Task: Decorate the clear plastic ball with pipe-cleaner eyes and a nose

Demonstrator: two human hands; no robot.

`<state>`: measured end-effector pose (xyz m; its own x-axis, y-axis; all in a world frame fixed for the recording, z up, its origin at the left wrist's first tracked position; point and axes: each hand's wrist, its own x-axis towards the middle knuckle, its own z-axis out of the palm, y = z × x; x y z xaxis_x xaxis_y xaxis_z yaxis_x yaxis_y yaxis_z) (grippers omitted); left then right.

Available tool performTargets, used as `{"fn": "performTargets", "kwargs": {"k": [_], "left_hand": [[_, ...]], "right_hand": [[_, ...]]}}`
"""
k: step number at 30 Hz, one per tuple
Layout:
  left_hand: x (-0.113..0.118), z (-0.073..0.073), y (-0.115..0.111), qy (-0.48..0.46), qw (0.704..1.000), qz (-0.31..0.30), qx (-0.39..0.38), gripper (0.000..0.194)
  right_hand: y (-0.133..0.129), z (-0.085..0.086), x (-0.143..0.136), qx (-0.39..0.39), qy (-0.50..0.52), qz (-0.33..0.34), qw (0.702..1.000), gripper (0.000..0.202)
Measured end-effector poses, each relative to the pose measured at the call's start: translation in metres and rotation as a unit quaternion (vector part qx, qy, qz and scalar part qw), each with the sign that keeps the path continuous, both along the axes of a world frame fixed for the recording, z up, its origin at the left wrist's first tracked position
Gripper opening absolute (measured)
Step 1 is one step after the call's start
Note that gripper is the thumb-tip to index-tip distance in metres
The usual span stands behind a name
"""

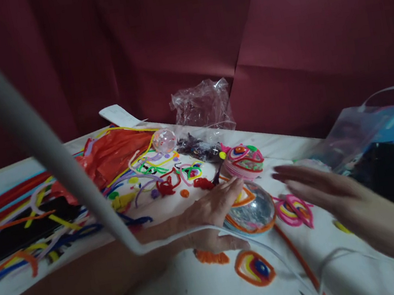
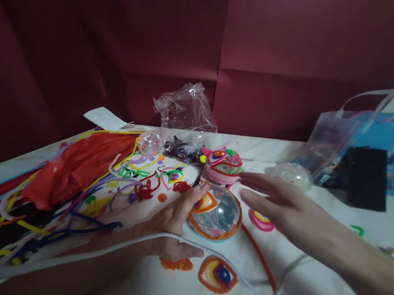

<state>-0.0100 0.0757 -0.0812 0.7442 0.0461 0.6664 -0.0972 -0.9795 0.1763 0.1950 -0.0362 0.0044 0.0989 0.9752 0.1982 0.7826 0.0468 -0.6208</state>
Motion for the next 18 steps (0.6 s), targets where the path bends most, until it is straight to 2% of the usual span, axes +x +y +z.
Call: {"fn": "performTargets", "kwargs": {"k": [1,3,5,6,7,9,10,11,13,15,18], "left_hand": [[-0.003,0.003,0.000,-0.005,1.000,-0.016,0.005,0.101],[-0.012,0.016,0.004,-0.011,0.999,-0.037,0.031,0.095],[-0.028,0.034,0.016,0.013,0.999,-0.005,0.045,0.078],[-0.036,0.044,0.025,0.043,0.998,0.041,0.036,0.059],[-0.045,0.052,0.033,0.076,0.991,0.112,0.005,0.038],[-0.061,0.064,0.047,0.149,0.943,0.281,-0.096,0.028],[-0.068,0.067,0.049,0.139,0.931,0.319,-0.114,0.029],[-0.075,0.066,0.049,0.137,0.924,0.335,-0.126,0.028],[-0.087,0.056,0.040,0.154,0.926,0.316,-0.141,0.027],[-0.099,0.038,0.025,0.233,0.924,0.266,-0.146,0.042],[-0.118,0.013,0.006,0.337,0.898,0.242,-0.144,0.060]], "right_hand": [[0.013,0.002,-0.008,-0.043,0.092,0.046,0.994,0.053],[0.035,0.003,-0.023,-0.087,0.119,0.105,0.983,0.053],[0.048,0.000,-0.029,-0.111,0.132,0.120,0.978,0.047],[0.050,-0.001,-0.030,-0.118,0.137,0.121,0.976,0.046],[0.051,-0.002,-0.029,-0.123,0.141,0.120,0.975,0.048],[0.049,-0.003,-0.026,-0.131,0.146,0.113,0.974,0.052],[0.047,-0.003,-0.025,-0.134,0.149,0.105,0.974,0.054],[0.046,-0.003,-0.025,-0.135,0.152,0.095,0.975,0.055],[0.045,-0.001,-0.027,-0.135,0.158,0.069,0.976,0.056],[0.045,0.002,-0.032,-0.130,0.149,0.037,0.980,0.054],[0.046,0.006,-0.039,-0.109,0.106,0.006,0.988,0.048]]}}
